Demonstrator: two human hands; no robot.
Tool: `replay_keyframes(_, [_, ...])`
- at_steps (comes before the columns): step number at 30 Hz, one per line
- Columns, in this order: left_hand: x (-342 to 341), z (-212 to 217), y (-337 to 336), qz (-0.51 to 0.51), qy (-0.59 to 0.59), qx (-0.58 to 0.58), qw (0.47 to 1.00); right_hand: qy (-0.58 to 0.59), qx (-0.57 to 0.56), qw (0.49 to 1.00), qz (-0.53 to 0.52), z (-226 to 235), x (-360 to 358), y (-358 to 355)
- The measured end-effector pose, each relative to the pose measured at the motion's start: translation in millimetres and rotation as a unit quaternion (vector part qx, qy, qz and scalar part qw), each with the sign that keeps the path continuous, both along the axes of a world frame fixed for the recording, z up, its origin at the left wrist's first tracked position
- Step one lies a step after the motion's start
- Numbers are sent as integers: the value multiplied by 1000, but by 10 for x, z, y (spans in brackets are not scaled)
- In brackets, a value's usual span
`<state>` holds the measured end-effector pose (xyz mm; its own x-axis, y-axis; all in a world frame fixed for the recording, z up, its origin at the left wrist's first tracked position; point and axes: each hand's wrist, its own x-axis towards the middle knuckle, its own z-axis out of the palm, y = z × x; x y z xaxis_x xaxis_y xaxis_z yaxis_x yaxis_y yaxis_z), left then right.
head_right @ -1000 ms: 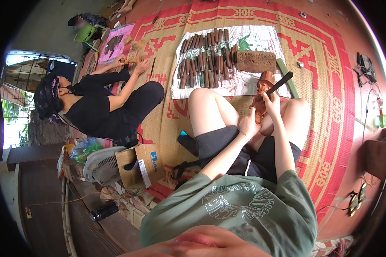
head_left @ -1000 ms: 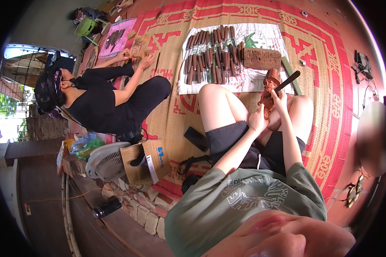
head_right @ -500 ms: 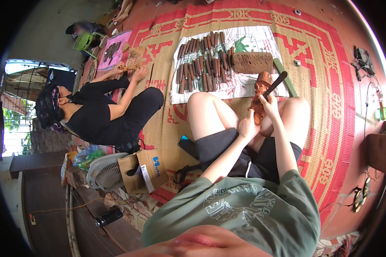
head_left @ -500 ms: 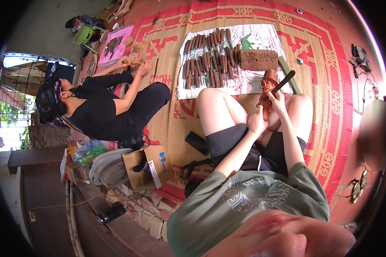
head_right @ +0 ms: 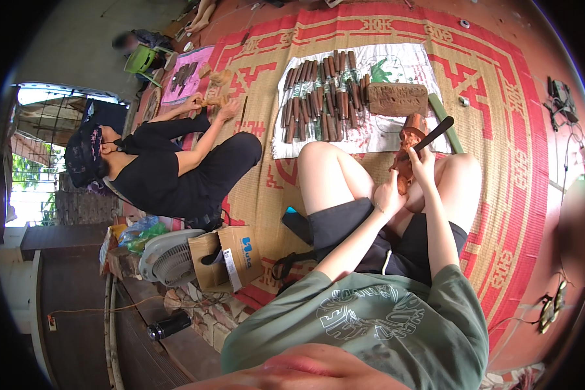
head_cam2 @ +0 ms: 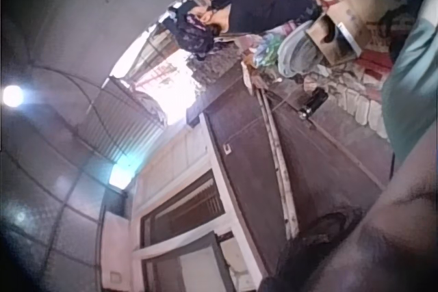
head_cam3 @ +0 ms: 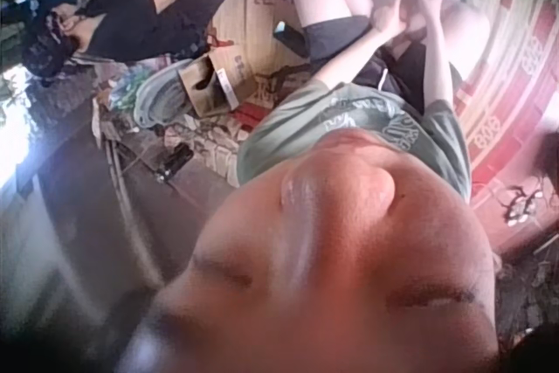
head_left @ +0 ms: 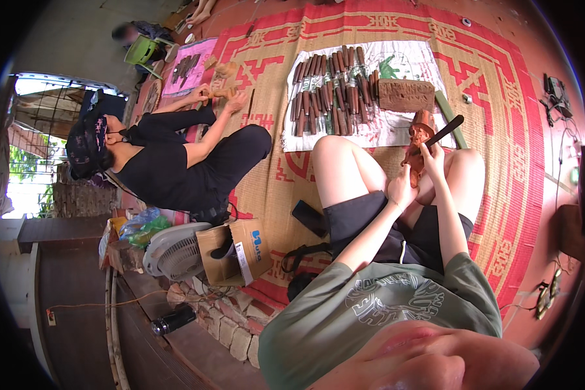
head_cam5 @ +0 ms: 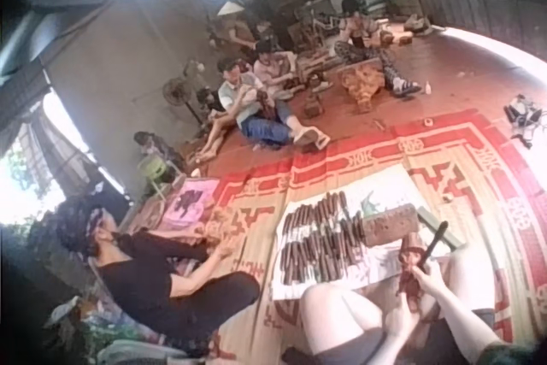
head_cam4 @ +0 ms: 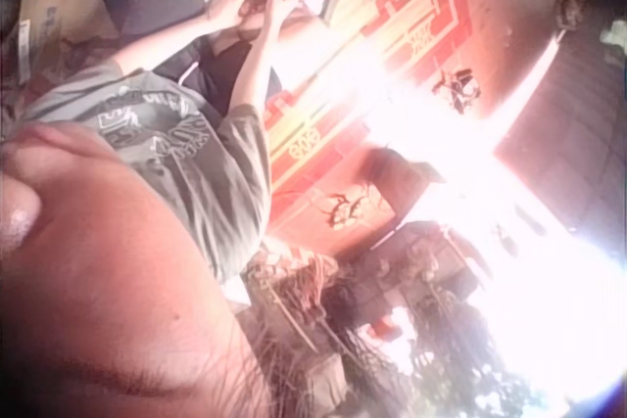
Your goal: The person sits on a mat and uses a small knife to carve a reddish-brown wooden object held in their left hand. They repeatedly scrape and shape the wood, rotating it to access different sides. Finished wooden items are visible on a cloth nearby.
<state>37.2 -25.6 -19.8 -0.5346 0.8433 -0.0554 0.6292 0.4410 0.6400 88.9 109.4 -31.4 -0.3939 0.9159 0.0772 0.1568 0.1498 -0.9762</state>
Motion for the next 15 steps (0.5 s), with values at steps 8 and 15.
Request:
replay_keyframes(8, [-3, 78, -16, -6, -16, 5, 1000, 36, -16, 999, 10, 37, 8, -28])
replay_keyframes(15, [-11, 128, -28, -13, -1, 5, 1000, 110, -129, 985, -17, 62, 27, -40])
